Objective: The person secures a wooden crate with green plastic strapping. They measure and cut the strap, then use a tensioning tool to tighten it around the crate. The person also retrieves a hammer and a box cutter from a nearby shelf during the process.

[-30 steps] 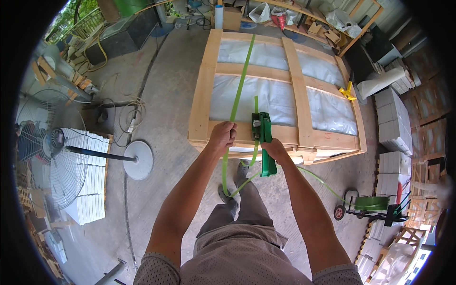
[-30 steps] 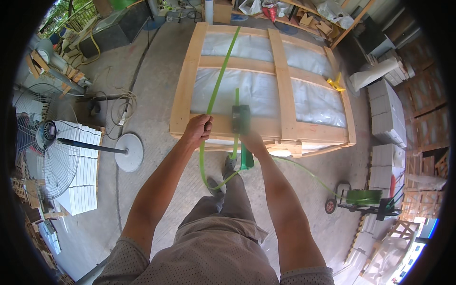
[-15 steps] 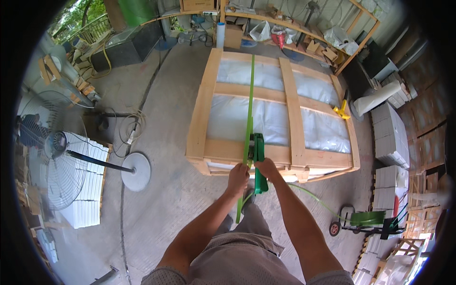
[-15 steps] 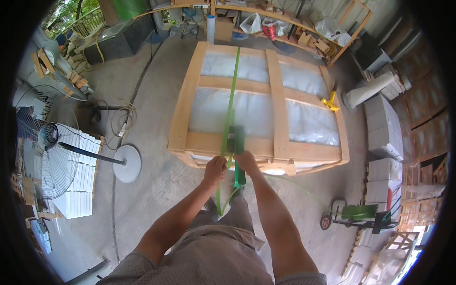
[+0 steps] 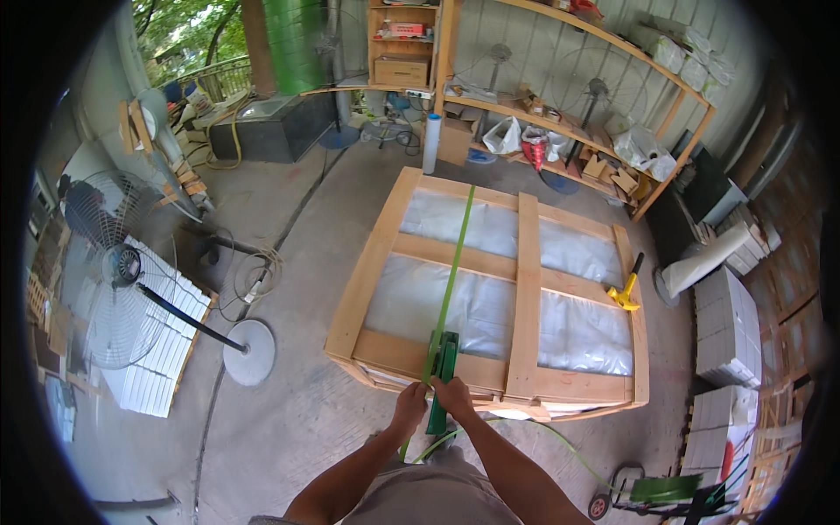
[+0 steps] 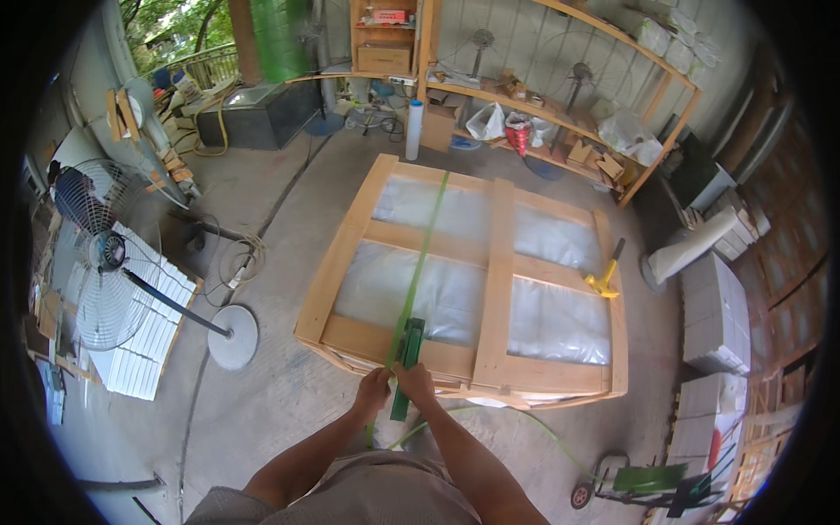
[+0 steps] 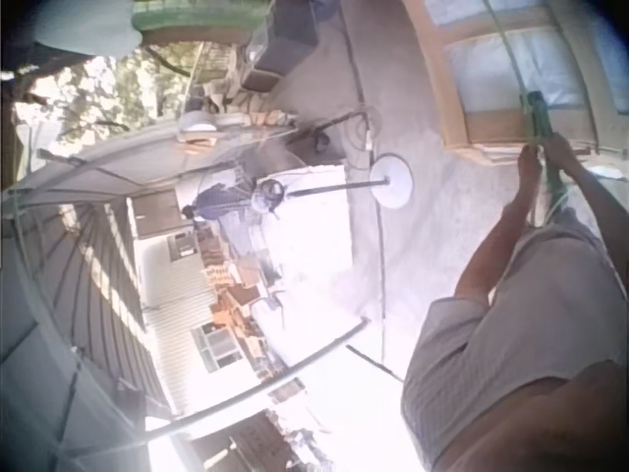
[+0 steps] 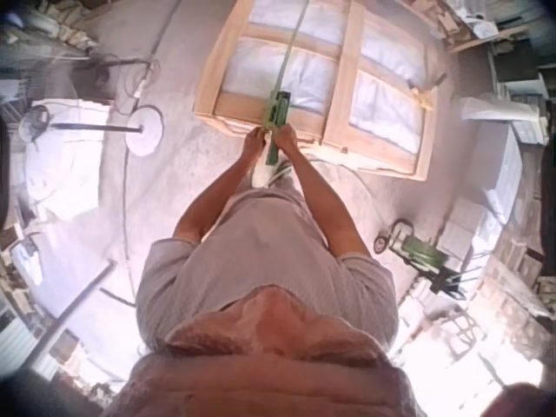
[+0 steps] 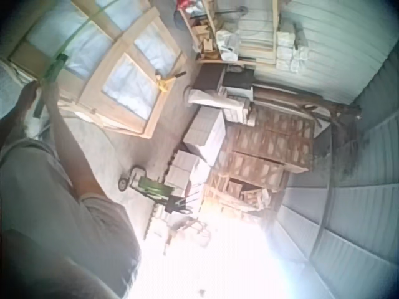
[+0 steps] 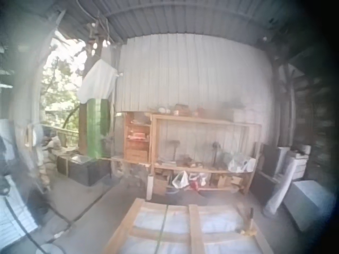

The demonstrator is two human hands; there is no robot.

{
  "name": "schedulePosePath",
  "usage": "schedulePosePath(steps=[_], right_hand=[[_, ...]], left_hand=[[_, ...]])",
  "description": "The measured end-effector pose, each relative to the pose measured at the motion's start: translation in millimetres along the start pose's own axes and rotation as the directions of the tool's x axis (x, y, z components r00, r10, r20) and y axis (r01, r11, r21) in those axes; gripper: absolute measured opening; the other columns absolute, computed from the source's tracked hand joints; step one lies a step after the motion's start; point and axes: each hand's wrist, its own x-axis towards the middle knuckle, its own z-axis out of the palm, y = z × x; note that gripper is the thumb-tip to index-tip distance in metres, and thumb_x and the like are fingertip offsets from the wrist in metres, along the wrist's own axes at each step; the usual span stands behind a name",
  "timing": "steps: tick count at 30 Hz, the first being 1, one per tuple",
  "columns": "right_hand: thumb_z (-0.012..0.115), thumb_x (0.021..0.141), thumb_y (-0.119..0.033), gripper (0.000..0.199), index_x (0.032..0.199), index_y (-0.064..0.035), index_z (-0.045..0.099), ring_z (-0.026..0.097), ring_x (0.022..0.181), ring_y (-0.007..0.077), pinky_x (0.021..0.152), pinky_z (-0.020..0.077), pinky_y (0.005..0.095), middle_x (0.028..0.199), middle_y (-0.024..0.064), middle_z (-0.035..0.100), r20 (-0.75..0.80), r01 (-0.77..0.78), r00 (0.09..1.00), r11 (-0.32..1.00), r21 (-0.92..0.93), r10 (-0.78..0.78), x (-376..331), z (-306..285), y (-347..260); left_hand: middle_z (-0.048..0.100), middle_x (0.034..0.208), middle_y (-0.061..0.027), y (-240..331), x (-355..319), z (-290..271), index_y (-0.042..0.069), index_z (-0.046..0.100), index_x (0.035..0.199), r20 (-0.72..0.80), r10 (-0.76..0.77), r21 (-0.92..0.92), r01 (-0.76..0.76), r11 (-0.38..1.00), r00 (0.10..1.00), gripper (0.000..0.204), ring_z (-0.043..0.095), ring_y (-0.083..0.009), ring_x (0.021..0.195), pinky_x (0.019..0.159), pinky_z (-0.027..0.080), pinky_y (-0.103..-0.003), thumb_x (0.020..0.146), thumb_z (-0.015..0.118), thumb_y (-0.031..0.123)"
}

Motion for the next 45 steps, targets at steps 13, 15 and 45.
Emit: schedulePosePath(steps=[13, 15, 45], right_hand=[[0.056, 0.081, -0.04, 0.051, 0.1, 0.0075, 0.053, 0.063, 0.09, 0.0411, 0.08, 0.0475, 0.0477, 0.089, 0.0266, 0.064, 0.042, 0.144, 0.989, 0.871, -0.47, -0.14, 0.3, -27.2, -38.6], [0.055, 0.081, -0.037, 0.047, 0.097, 0.0071, 0.057, 0.063, 0.089, 0.0401, 0.08, 0.0479, 0.0477, 0.089, 0.0258, 0.065, 0.089, 0.172, 0.985, 0.826, -0.537, -0.148, 8.9, -26.5, -37.1], [0.047, 0.088, -0.039, 0.046, 0.095, 0.0042, 0.062, 0.061, 0.093, 0.0409, 0.08, 0.0485, 0.0477, 0.096, 0.0255, 0.064, 0.166, 0.086, 0.986, 0.811, -0.579, 0.014, 43.6, -36.4, -65.7]], left_hand=[[0.052, 0.059, -0.0072, -4.4, 18.2, 2.4, 0.0, 0.059, 0.091, -0.096, 0.097, 0.088, -0.088, 0.992, 0.991, 0.026, 0.05, -0.0136, 0.05, 0.047, 0.04, -0.03, 0.092, 0.045, 0.022], [0.053, 0.06, -0.0077, 6.1, 18.7, -2.7, -0.001, 0.06, 0.091, -0.079, 0.056, 0.099, -0.048, 0.994, 0.995, 0.026, 0.052, -0.0137, 0.053, 0.049, 0.04, -0.03, 0.091, 0.046, 0.022], [0.062, 0.085, -0.0221, -14.0, 57.0, -17.6, 0.021, 0.046, 0.127, -0.239, 0.256, 0.526, -0.097, 0.845, 0.937, 0.037, 0.058, -0.0444, 0.08, 0.069, 0.045, -0.054, 0.09, 0.042, 0.02]])
